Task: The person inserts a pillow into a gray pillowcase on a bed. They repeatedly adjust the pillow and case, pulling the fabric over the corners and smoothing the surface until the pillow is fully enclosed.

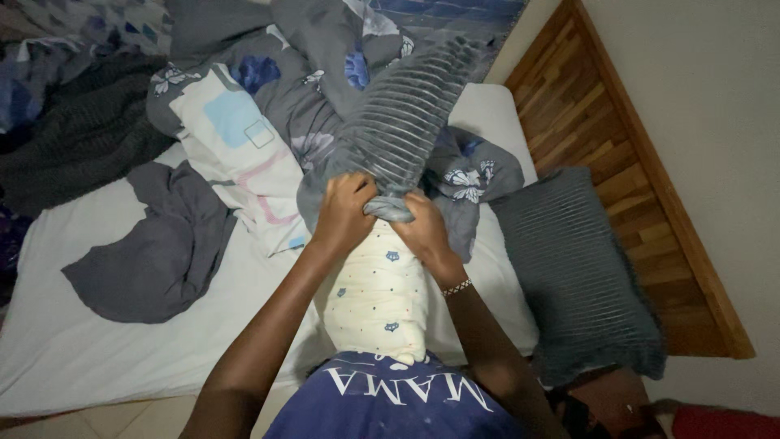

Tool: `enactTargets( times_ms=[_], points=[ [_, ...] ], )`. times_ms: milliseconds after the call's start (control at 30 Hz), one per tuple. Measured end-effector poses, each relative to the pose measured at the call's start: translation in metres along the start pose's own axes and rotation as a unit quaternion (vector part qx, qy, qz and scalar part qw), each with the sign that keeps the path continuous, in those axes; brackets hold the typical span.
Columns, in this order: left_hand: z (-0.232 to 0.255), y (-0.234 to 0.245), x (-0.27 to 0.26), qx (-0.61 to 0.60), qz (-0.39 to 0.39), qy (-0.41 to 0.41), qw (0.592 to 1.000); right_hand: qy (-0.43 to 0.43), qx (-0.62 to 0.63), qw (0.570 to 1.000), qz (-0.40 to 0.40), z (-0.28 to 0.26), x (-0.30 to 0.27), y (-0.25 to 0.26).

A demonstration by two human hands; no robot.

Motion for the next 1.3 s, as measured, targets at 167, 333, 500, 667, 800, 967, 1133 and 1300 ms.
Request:
enactTargets(
  times_ms=[167, 333, 500, 667, 800, 967, 1133, 1300],
  points=[
    [-0.017, -0.012, 0.003, -0.022, -0.027, -0.012, 0.999, -0.025, 0.095, 0.985, -0.143, 0.019, 0.000, 0.000],
    [-0.013, -0.026, -0.007, -0.024, -0.031, 0.012, 0.999, -0.082, 0.072, 0.984, -0.139, 0.034, -0.015, 0.002],
    [-0.006, -0.033, -0.009, -0.048, -0.048, -0.015, 0.998, -0.051, 0.053, 0.996, -0.042, 0.042, -0.034, -0.004],
    [-0.002, -0.026, -0.007, -0.060, -0.049, 0.009, 0.997, -0.075, 0.021, 0.997, -0.005, 0.060, -0.033, -0.015],
    [-0.001, -0.021, 0.000, -0.082, -0.033, -0.015, 0.996, -0.016, 0.004, 0.999, 0.032, 0.079, -0.028, -0.022],
    [-0.001, -0.028, 0.000, -0.059, -0.035, -0.005, 0.998, 0.036, 0.220, 0.975, 0.003, 0.090, -0.028, -0.032],
    [-0.003, -0.032, -0.002, -0.068, 0.014, 0.055, 0.996, -0.014, 0.347, 0.938, 0.013, 0.089, -0.012, -0.036],
    [0.000, -0.030, 0.000, -0.081, 0.013, 0.050, 0.995, 0.016, 0.169, 0.985, 0.018, 0.089, 0.006, -0.033]
  ],
)
Point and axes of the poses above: each hand's wrist, its own x-axis towards the middle knuckle, its own y-axis out of the back of the hand, z = x × y, the point moved 1 cm from there along x, towards the middle knuckle, and after that the axes turned 14 degrees about -y, right-handed, at the moved point
